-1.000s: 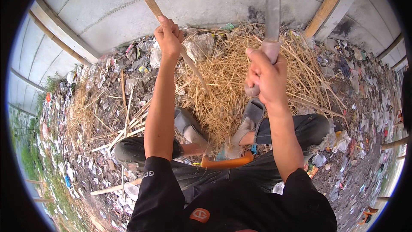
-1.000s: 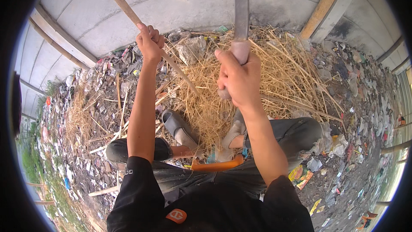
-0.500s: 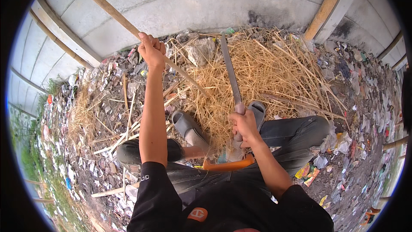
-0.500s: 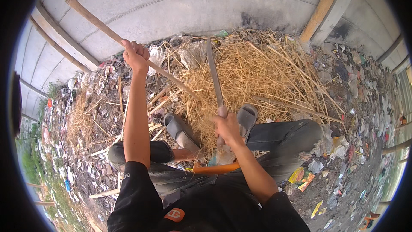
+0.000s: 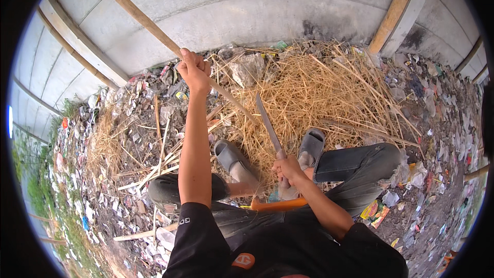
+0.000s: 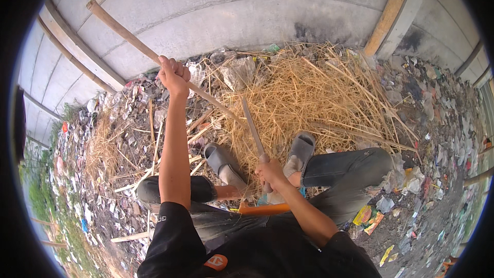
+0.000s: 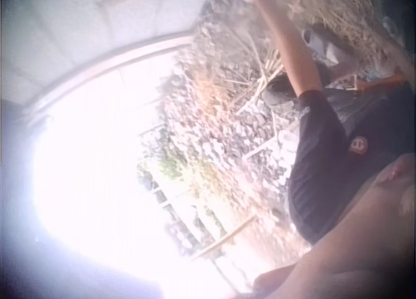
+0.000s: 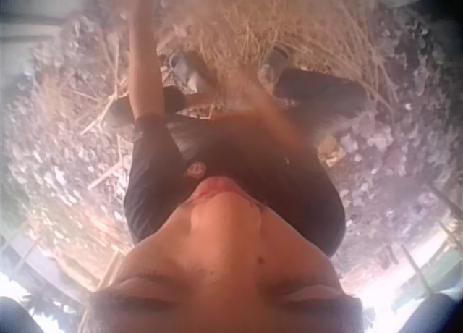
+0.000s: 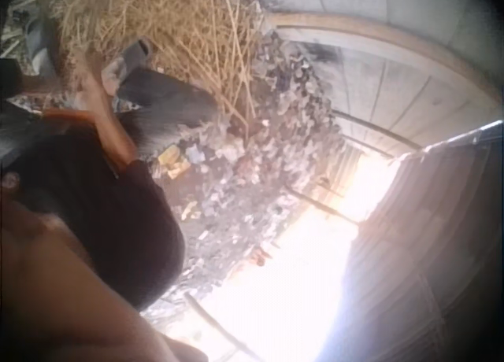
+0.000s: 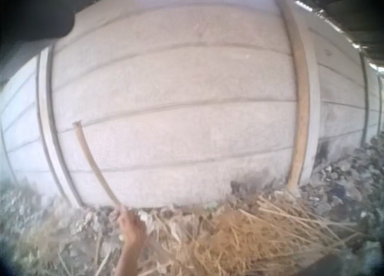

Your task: The person sits on the ground and uses a knife to split a long bamboo stick into thin strips. They hold the stick with one hand and use the knife to shave and separate the material, creating a pile of bamboo strips.

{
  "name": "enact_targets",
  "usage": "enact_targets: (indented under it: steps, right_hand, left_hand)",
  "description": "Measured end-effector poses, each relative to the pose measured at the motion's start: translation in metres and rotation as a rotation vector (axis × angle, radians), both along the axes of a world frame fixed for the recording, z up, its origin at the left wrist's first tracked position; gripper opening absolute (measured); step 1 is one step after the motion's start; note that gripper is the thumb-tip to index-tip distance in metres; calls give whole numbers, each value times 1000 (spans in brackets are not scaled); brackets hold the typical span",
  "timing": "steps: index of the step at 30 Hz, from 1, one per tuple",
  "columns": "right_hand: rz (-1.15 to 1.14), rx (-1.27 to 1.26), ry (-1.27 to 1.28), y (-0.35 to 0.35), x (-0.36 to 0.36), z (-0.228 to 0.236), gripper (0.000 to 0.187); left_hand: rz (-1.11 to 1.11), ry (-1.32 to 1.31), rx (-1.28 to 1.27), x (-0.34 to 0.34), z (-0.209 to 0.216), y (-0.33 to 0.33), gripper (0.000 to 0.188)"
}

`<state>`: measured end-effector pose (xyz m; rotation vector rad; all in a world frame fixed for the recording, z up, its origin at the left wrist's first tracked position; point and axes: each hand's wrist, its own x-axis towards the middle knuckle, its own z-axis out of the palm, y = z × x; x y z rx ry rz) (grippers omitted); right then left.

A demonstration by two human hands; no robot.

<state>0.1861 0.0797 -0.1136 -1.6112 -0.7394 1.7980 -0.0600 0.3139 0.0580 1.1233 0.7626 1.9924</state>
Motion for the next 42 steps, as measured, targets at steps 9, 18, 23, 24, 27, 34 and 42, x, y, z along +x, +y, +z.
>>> enact_targets:
  steps: [9,18,23,24,27,34,42]
  right_hand:
    - [-456,1210,383,63,25,244,19]
    - [60,183,-188,3,22,3,13]
    - [-275,850,184,68,35,226,14]
    - [-321,1020,275,70,40,253,16]
    - [-474,1379,393,66,32,253,18]
    - [51,30,-187,-28,-7,-78,27]
    - [-308,845,117,54,-3,130,20]
  left_hand:
    - [10,-14,-41,18,9,-7,62]
    - [-56,24,-32,41,19,12,62]
    - [16,52,-64,35,16,-2,64]
    - [18,40,-79,40,14,-1,65]
    - [28,58,-58,44,14,-1,62]
    - [64,86,-75,58,9,7,62]
    - [86,50,-79,44,14,-7,64]
